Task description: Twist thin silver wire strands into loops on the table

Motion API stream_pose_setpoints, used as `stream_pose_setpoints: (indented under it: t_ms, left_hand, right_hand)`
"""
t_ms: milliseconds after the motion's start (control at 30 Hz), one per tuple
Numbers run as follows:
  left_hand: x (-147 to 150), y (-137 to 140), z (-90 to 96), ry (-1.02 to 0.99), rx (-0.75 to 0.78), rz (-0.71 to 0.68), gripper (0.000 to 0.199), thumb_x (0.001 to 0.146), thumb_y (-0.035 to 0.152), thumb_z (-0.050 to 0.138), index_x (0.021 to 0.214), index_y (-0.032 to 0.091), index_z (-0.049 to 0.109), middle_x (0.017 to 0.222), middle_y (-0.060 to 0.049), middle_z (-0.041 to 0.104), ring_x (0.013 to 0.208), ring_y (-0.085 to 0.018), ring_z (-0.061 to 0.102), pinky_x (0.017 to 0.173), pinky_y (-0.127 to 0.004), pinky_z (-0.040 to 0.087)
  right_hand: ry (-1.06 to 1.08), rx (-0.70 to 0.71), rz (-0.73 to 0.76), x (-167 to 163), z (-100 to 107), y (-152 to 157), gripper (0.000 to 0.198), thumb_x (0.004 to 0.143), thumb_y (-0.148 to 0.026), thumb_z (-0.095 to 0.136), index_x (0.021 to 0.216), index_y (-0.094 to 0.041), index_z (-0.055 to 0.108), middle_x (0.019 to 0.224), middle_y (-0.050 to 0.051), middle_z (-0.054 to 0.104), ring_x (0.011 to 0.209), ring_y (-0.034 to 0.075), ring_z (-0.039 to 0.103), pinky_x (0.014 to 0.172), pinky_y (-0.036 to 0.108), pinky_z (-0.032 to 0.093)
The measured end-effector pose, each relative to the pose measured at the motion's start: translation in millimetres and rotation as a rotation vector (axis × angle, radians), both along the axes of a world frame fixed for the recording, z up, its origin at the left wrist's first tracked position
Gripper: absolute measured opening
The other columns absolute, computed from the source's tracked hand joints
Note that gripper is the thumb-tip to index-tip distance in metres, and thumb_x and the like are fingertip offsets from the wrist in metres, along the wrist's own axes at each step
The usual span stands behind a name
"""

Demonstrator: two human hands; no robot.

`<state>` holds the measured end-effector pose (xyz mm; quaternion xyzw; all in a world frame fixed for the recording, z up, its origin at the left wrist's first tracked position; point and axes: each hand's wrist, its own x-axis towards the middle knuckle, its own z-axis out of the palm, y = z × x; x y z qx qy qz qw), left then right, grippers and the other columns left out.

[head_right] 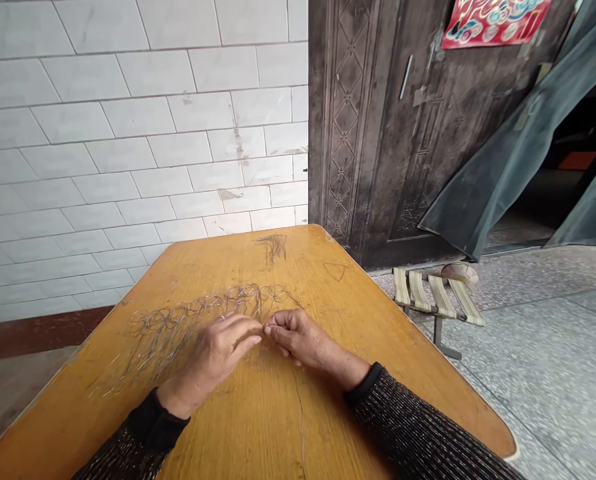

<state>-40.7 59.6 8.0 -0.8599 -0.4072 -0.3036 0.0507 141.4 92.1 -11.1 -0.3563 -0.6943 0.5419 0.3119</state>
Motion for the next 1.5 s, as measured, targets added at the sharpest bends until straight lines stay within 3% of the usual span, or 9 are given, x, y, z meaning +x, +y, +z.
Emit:
stream_pose_setpoints:
  t_ms: [100, 300, 567, 967, 1067, 1300, 1500]
  left_hand:
    - [4.3, 0.8, -9.5, -0.053, -0.046, -0.013, 0.012, 0.084, 0.016, 0.049, 0.083, 0.018, 0.06, 0.074, -0.002, 0.062, 0.07, -0.014, 0.057, 0.062, -0.024, 0.043]
    - [-10.0, 7.7, -7.7, -0.186, 0.063, 0.071, 0.017, 0.084, 0.013, 0.045, 0.088, 0.016, 0.061, 0.08, -0.004, 0.063, 0.074, -0.014, 0.059, 0.066, -0.025, 0.046]
    - [-2.4, -0.8, -2.3, 0.017, 0.055, 0.151, 0.017, 0.086, 0.017, 0.043, 0.088, 0.018, 0.06, 0.078, -0.003, 0.062, 0.07, -0.014, 0.058, 0.061, -0.025, 0.043]
    - [0.0, -0.6, -3.4, 0.123, 0.154, 0.161, 0.02, 0.086, 0.015, 0.04, 0.075, 0.018, 0.056, 0.068, -0.003, 0.058, 0.067, -0.016, 0.051, 0.062, -0.028, 0.039]
    - [0.1, -0.6, -4.6, 0.085, 0.172, 0.172, 0.018, 0.085, 0.013, 0.041, 0.077, 0.018, 0.056, 0.068, -0.003, 0.058, 0.066, -0.016, 0.052, 0.062, -0.028, 0.038]
    - [3.5, -4.2, -5.7, 0.084, 0.126, 0.158, 0.021, 0.084, 0.011, 0.039, 0.071, 0.018, 0.054, 0.066, -0.003, 0.057, 0.067, -0.017, 0.051, 0.062, -0.028, 0.038]
    - [6.7, -2.2, -13.3, -0.017, 0.009, 0.125, 0.02, 0.082, 0.011, 0.04, 0.071, 0.018, 0.056, 0.067, -0.003, 0.058, 0.066, -0.017, 0.052, 0.064, -0.029, 0.038]
  right_hand:
    - [0.042, -0.008, 0.062, -0.3, 1.5, -3.4, 0.028, 0.08, -0.041, 0.05, 0.078, -0.013, 0.054, 0.047, -0.008, 0.046, 0.028, 0.001, 0.034, 0.028, 0.013, 0.024]
    - [0.075, -0.091, 0.095, 1.9, 5.5, -4.7, 0.028, 0.079, -0.036, 0.053, 0.094, -0.012, 0.053, 0.066, 0.0, 0.063, 0.029, 0.0, 0.036, 0.031, 0.014, 0.025]
    - [0.012, -0.071, 0.123, -3.9, 5.4, -10.5, 0.024, 0.079, -0.034, 0.05, 0.086, -0.012, 0.055, 0.055, -0.003, 0.059, 0.028, 0.001, 0.036, 0.031, 0.014, 0.025]
    - [-0.123, 0.039, 0.11, -10.6, 8.8, -19.0, 0.022, 0.084, -0.031, 0.042, 0.088, -0.013, 0.055, 0.053, -0.005, 0.054, 0.03, 0.003, 0.037, 0.034, 0.015, 0.028]
    - [-0.188, 0.116, 0.088, -13.1, 9.7, -23.5, 0.023, 0.085, -0.028, 0.039, 0.094, -0.014, 0.055, 0.05, -0.006, 0.05, 0.031, 0.004, 0.036, 0.036, 0.017, 0.03]
    - [-0.465, 0.549, -0.054, -21.3, 4.8, -30.4, 0.012, 0.078, -0.019, 0.047, 0.082, -0.016, 0.059, 0.058, 0.002, 0.056, 0.052, 0.012, 0.047, 0.05, 0.023, 0.03]
    - [-0.616, 0.509, -0.065, -26.7, -0.1, -29.9, 0.013, 0.077, -0.021, 0.048, 0.067, -0.016, 0.055, 0.054, 0.002, 0.052, 0.047, 0.011, 0.04, 0.047, 0.024, 0.025]
